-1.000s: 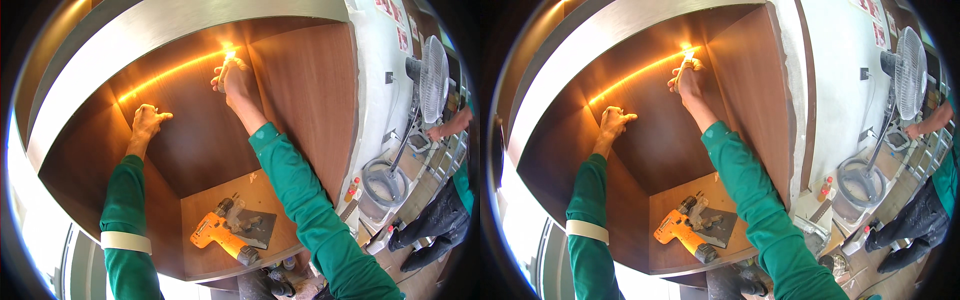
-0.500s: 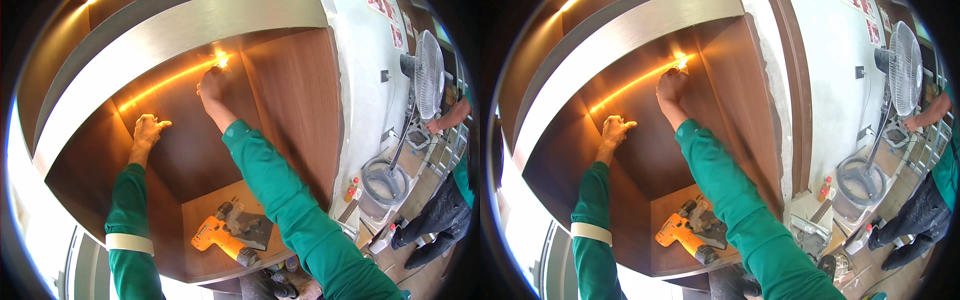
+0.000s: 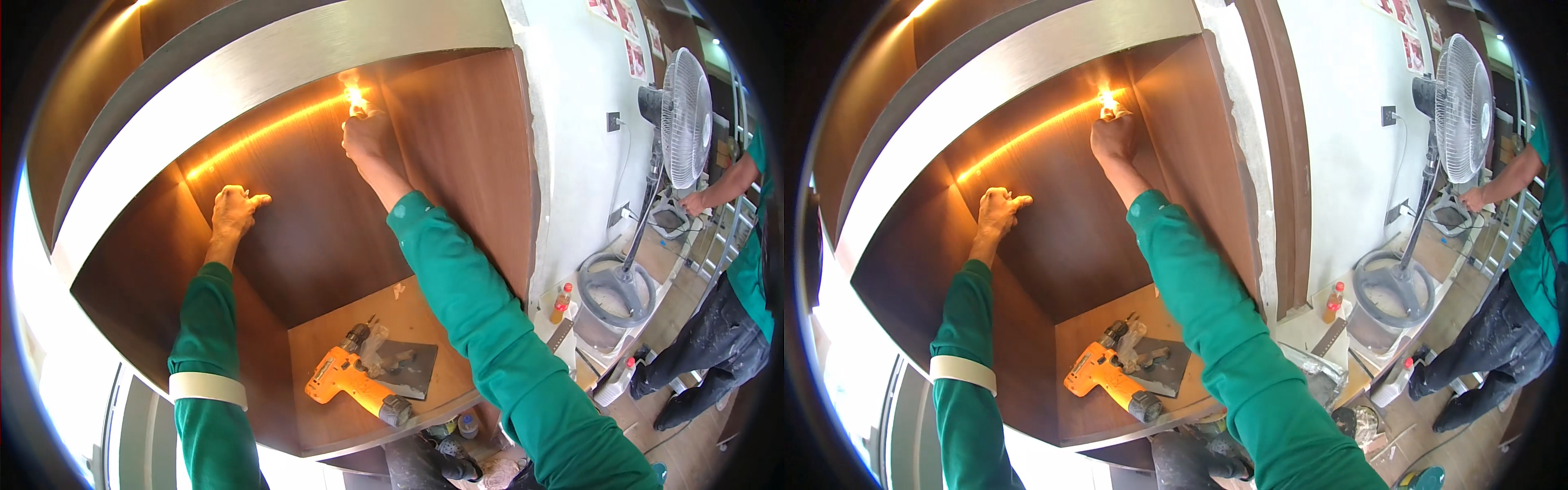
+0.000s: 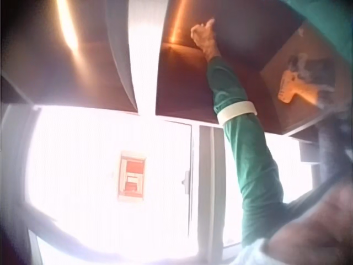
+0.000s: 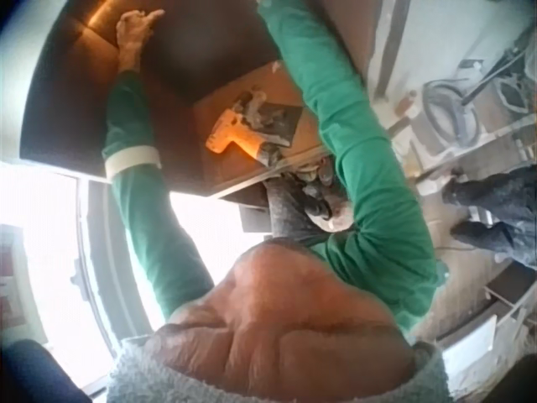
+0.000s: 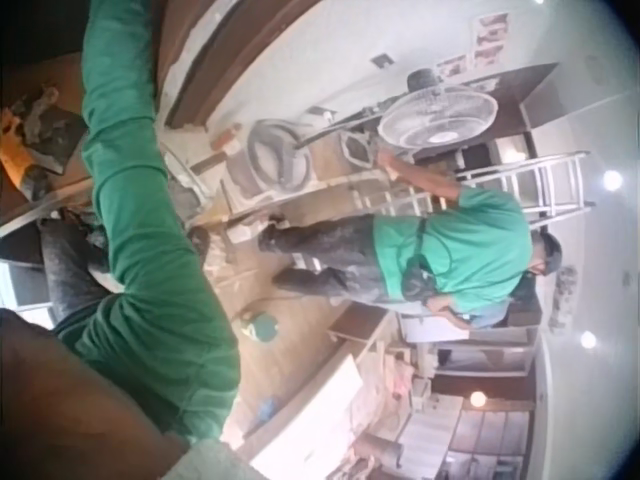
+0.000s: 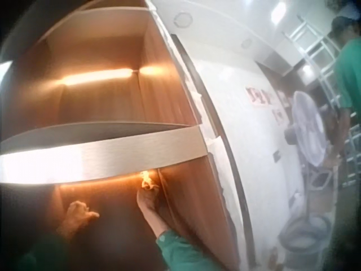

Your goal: The person installs an LED strip along the inner edge of a curved wooden cabinet. They use a small handheld tool to press and adjust the strip into place, working continuously along the curve. A second person is visible in the background using a floor polisher.

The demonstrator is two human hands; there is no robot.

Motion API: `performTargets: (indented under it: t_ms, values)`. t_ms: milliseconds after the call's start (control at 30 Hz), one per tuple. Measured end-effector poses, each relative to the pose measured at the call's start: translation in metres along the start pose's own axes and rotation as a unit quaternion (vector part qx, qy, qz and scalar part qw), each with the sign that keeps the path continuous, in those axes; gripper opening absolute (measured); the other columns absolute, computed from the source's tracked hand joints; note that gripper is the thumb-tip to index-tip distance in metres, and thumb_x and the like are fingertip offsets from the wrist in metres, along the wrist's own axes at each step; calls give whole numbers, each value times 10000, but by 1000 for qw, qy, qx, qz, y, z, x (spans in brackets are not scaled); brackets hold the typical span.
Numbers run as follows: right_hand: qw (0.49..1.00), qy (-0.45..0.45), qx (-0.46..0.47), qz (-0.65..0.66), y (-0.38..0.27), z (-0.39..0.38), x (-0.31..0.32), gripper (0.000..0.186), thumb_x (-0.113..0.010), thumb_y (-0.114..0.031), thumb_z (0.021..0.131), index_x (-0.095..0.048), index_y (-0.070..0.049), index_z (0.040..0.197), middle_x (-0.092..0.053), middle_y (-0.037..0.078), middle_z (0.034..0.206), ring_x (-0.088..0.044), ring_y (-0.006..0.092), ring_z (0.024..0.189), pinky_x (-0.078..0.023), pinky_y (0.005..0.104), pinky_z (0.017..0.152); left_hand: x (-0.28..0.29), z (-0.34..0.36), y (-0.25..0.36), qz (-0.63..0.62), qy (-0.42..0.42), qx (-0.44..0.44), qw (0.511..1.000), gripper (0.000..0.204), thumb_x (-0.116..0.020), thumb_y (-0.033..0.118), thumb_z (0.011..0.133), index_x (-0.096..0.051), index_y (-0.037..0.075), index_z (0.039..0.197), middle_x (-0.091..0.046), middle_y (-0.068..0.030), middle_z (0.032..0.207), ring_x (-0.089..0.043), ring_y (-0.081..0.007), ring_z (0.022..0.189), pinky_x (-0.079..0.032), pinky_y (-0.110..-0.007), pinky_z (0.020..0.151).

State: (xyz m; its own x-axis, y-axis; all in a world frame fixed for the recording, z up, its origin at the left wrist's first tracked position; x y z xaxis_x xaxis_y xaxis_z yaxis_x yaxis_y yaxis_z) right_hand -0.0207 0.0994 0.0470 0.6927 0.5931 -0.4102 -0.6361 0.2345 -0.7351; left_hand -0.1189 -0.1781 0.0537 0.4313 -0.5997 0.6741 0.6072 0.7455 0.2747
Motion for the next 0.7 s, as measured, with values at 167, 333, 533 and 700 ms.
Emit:
performTargets:
  t_ms: [167, 333, 533, 700]
  values:
    - [994, 22, 57, -91, -20, -11, 14, 265, -522, -152, 937, -668, -37, 1125, -673, 233, 845, -646, 403, 783, -477, 470, 680, 4, -7, 14, -38, -14, 24, 999, 495, -861, 347, 726, -527, 1, 608, -596, -87, 598, -590, -193, 457, -499, -374, 539]
    - [997, 29, 55, -55, -14, -12, 6, 275, -524, -127, 921, -661, -41, 1143, -667, 259, 884, -647, 429, 856, -485, 515, 719, 5, -7, 12, -73, -15, 23, 997, 507, -867, 301, 723, -471, 15, 587, -567, -66, 577, -571, -178, 444, -487, -363, 517]
    - [992, 85, 78, -59, -1, 4, -18, 230, -558, -70, 874, -647, 21, 1066, -652, 290, 846, -640, 458, 814, -486, 516, 703, 8, -9, 18, -71, -6, 20, 997, 507, -868, 295, 722, -467, 19, 582, -567, -68, 574, -574, -173, 439, -483, -355, 505]
    - [992, -33, -25, 119, -2, -6, -1, 171, -527, -69, 944, -645, 0, 1048, -613, 119, 697, -613, 255, 550, -462, 375, 485, 10, -11, 19, -70, -11, 24, 997, 499, -870, 282, 718, -470, 17, 580, -583, -84, 567, -579, -172, 431, -495, -350, 512]
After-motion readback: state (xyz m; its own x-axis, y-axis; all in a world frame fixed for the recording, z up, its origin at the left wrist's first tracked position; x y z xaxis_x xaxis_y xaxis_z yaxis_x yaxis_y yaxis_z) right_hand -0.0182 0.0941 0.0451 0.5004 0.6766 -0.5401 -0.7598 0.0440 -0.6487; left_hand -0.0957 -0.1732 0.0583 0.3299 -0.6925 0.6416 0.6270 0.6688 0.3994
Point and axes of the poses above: each hand's wrist, its own z-axis towards the middle knuckle, its own x-axis out of the back of the hand, y = z × x, the point moved 6 cm from there along z, towards the middle knuckle
